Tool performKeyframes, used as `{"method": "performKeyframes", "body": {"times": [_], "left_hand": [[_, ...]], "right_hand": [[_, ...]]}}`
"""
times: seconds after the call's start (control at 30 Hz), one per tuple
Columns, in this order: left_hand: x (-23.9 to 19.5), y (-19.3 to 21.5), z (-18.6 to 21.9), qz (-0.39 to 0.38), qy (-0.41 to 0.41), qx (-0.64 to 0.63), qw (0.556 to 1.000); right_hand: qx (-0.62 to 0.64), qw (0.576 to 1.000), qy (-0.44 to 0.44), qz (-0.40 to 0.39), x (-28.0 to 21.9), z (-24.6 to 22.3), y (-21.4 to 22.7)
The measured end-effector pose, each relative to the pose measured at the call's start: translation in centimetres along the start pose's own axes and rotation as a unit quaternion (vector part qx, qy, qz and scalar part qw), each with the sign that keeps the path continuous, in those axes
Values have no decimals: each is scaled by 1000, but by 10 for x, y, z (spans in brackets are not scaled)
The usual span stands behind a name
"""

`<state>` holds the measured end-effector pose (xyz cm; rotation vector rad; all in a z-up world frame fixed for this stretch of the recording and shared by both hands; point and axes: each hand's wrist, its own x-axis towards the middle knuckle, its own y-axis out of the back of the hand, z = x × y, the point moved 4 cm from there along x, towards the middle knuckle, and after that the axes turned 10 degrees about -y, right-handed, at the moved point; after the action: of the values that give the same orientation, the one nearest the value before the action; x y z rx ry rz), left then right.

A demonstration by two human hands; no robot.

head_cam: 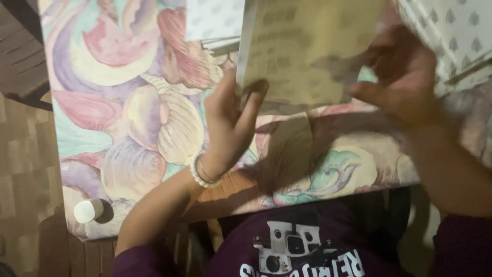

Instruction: Folding patterned paper sheets into small bags or envelopes on a table.

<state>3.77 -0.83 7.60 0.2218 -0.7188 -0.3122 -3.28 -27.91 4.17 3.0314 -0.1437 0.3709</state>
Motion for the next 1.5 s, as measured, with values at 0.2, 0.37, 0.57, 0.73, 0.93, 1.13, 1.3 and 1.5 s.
{"method": "performKeyframes", "body": {"times": [0.2,0.37,0.57,0.73,0.93,1.13,1.3,1.5], "left_hand": [[-25,3,-21,44,26,1,999],[-31,-1,-33,23,21,-2,1000],[-30,-2,-34,10,-1,-25,1000],[-39,1,-22,9,39,-53,998],[-46,36,-4,15,12,-250,968],[-1,50,-36,-74,76,-133,985],[-26,34,-91,-138,141,-68,978],[-26,25,-93,-163,5,66,984]], "right_hand": [[-55,994,96,19,13,-14,-57],[-122,990,38,58,5,-14,-64],[-119,983,132,39,7,-11,-71],[-148,982,88,79,2,-30,-61],[-455,838,-298,-36,43,-96,-22],[-677,572,-306,-348,95,-69,-73],[-646,596,-323,-350,107,-40,-103],[-635,609,-327,-345,100,-33,-109]]}}
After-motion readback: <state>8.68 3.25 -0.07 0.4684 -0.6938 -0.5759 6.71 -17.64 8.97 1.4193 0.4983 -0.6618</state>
